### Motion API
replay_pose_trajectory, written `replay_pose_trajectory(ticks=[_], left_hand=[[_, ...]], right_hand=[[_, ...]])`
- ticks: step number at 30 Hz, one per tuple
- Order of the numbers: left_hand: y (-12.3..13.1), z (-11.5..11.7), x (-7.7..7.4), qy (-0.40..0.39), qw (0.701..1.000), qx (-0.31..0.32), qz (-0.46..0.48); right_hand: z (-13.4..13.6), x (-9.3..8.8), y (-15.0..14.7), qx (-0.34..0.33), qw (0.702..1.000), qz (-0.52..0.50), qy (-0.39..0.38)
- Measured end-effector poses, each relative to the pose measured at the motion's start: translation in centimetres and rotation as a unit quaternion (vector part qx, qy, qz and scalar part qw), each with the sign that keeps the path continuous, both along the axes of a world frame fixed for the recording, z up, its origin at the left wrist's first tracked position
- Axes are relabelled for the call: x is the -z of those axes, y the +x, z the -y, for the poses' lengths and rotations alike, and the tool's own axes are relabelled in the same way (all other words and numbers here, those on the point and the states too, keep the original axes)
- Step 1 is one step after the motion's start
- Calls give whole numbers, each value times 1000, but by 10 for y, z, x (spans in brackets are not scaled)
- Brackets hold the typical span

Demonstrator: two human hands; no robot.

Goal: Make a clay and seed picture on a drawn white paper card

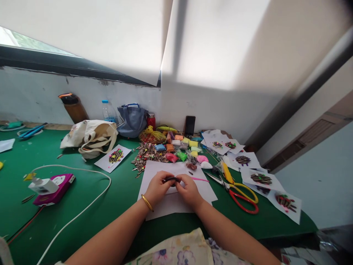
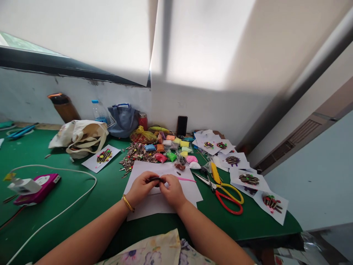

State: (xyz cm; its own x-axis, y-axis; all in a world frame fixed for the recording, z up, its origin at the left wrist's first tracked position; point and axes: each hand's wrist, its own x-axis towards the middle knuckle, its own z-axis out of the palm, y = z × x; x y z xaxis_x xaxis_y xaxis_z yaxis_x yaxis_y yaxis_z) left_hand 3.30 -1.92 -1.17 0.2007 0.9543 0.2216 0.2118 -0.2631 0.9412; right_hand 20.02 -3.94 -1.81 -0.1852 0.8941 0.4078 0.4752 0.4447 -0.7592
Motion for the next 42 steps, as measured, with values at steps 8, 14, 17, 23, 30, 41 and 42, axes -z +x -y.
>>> replay_pose_trajectory(ticks=[8,14,17,23,30,41,42], left_hand=[[2,1,-13,-122,987,2,106],[4,1,-15,-144,982,18,118],[5,1,-14,-138,983,30,116],[3,2,-15,-133,984,18,113],[4,2,-15,-120,985,25,123],[3,3,-16,-96,989,16,110],[4,3,-17,-102,988,24,113]], right_hand=[[15,-8,31,35,994,78,69],[11,-8,107,201,930,307,15],[-5,-11,135,240,893,379,-37],[-37,-21,145,251,864,433,-53],[-35,-21,100,116,923,368,-11],[12,-32,149,278,865,405,-100],[19,-32,157,278,857,414,-130]])
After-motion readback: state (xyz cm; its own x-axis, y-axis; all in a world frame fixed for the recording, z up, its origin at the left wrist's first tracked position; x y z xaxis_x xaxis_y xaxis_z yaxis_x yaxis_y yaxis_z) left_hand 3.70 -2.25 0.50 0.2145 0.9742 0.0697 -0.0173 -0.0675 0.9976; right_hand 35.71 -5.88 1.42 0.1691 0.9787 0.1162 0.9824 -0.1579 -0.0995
